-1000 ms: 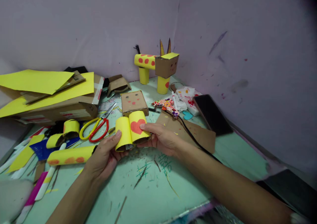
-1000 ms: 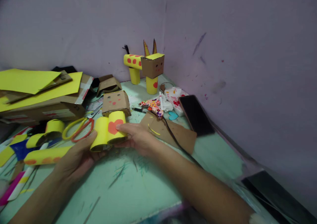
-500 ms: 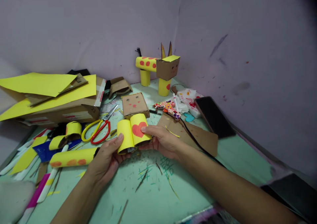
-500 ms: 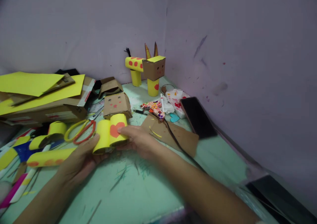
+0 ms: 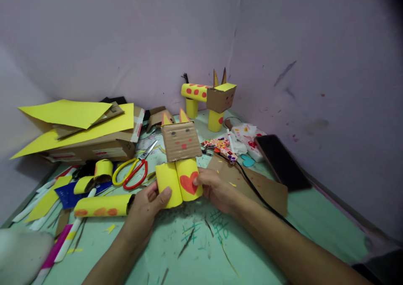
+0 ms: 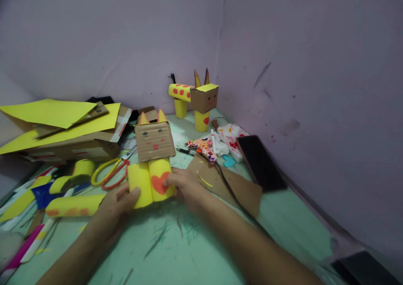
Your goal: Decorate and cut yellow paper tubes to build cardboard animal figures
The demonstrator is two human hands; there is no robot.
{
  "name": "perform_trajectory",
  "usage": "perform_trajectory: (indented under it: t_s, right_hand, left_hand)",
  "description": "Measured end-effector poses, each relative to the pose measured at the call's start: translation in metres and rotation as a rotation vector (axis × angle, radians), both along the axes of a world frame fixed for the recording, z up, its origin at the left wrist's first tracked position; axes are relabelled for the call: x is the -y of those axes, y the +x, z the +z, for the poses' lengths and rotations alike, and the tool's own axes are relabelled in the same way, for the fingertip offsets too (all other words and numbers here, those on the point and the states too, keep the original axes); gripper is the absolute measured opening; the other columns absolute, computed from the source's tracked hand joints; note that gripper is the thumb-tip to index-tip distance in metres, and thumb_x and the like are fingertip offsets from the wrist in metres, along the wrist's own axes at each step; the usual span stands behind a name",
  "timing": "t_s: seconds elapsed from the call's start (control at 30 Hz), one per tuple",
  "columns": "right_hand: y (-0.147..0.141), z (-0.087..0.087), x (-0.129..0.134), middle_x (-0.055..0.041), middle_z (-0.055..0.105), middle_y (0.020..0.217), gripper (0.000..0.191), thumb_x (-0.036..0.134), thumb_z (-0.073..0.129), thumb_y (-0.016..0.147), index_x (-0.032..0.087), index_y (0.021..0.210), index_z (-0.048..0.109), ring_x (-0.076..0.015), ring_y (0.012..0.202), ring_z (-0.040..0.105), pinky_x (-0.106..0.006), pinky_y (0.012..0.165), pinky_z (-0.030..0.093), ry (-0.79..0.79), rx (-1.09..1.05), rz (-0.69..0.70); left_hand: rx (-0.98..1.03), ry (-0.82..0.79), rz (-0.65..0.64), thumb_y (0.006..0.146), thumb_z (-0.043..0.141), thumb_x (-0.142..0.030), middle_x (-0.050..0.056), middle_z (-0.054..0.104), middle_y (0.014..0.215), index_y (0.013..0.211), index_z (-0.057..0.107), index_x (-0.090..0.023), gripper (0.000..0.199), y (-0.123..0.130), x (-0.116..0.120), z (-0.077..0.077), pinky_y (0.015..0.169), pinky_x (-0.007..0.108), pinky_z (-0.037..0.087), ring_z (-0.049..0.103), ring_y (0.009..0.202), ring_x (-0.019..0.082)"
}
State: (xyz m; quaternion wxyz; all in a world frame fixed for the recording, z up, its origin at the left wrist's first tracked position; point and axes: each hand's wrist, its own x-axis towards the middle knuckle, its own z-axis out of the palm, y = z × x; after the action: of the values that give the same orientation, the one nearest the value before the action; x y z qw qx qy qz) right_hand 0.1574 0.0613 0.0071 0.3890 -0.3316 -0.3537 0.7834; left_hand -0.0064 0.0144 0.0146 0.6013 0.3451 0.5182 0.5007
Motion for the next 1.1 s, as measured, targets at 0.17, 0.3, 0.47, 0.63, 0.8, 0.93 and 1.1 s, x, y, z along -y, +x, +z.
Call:
perform_trajectory:
  t_s: [0.17,0.3,0.47,0.63,0.8,0.93,1.1]
  right_hand:
    - [-0.001,0.002,0.002,-0.0033,0.065,0.066,0.019,0.016,0.051,0.053,0.015,0.070,0.060,-0.0189,0.066,0.060,-0.027,0.058,0.045,0.001,-0.007,0.007]
    - [-0.002,0.001,0.003,-0.0039,0.065,0.066,0.019,0.016,0.051,0.053,0.015,0.069,0.060,-0.0216,0.070,0.062,-0.031,0.062,0.049,-0.013,-0.017,0.011]
    - [-0.002,0.000,0.003,-0.0037,0.065,0.066,0.021,0.017,0.051,0.055,0.015,0.073,0.062,-0.0226,0.072,0.062,-0.034,0.066,0.051,-0.024,-0.020,0.024]
    - [-0.002,0.000,0.003,-0.0037,0.065,0.068,0.026,0.015,0.051,0.054,0.015,0.077,0.063,-0.0216,0.070,0.062,-0.033,0.065,0.051,-0.009,-0.012,0.021]
    - [-0.001,-0.002,0.003,-0.0028,0.066,0.074,0.035,0.011,0.051,0.054,0.015,0.086,0.065,-0.0190,0.070,0.060,-0.028,0.064,0.048,0.093,0.005,0.026]
    - [0.002,0.002,0.004,-0.0018,0.066,0.075,0.031,0.012,0.055,0.054,0.016,0.083,0.065,-0.0176,0.071,0.059,-0.025,0.062,0.045,0.165,0.036,-0.015]
    - [0.002,0.014,-0.007,-0.0025,0.067,0.082,0.033,0.012,0.053,0.057,0.017,0.088,0.063,-0.0178,0.073,0.059,-0.026,0.065,0.045,0.305,0.153,-0.074]
  left_hand:
    - [-0.167,0.060,-0.003,0.058,0.076,-0.041,0.013,0.070,0.103,0.110,0.062,-0.011,0.061,0.002,0.003,0.007,0.084,0.038,0.049,0.062,0.096,0.031]
    - [-0.218,0.047,-0.042,0.060,0.074,-0.045,0.014,0.069,0.104,0.114,0.058,-0.010,0.066,0.002,0.004,0.011,0.078,0.035,0.051,0.062,0.098,0.031]
    - [-0.191,0.064,-0.037,0.062,0.073,-0.045,0.012,0.070,0.101,0.109,0.062,-0.013,0.057,0.001,0.003,0.002,0.075,0.033,0.051,0.062,0.097,0.031]
    - [-0.184,0.062,-0.027,0.058,0.076,-0.042,0.012,0.071,0.099,0.104,0.064,-0.012,0.055,0.002,0.004,0.005,0.075,0.035,0.051,0.063,0.096,0.032]
    - [-0.194,0.075,-0.016,0.058,0.076,-0.038,0.013,0.071,0.099,0.101,0.064,-0.011,0.052,0.002,0.004,0.010,0.075,0.036,0.052,0.062,0.097,0.033]
    - [-0.195,0.126,-0.033,0.063,0.073,-0.035,0.014,0.066,0.110,0.110,0.054,-0.011,0.056,0.001,0.003,0.004,0.080,0.035,0.050,0.061,0.099,0.029]
    - [-0.224,0.187,-0.011,0.068,0.069,-0.031,0.015,0.064,0.112,0.110,0.049,-0.013,0.050,0.001,0.006,-0.001,0.083,0.035,0.048,0.060,0.099,0.027]
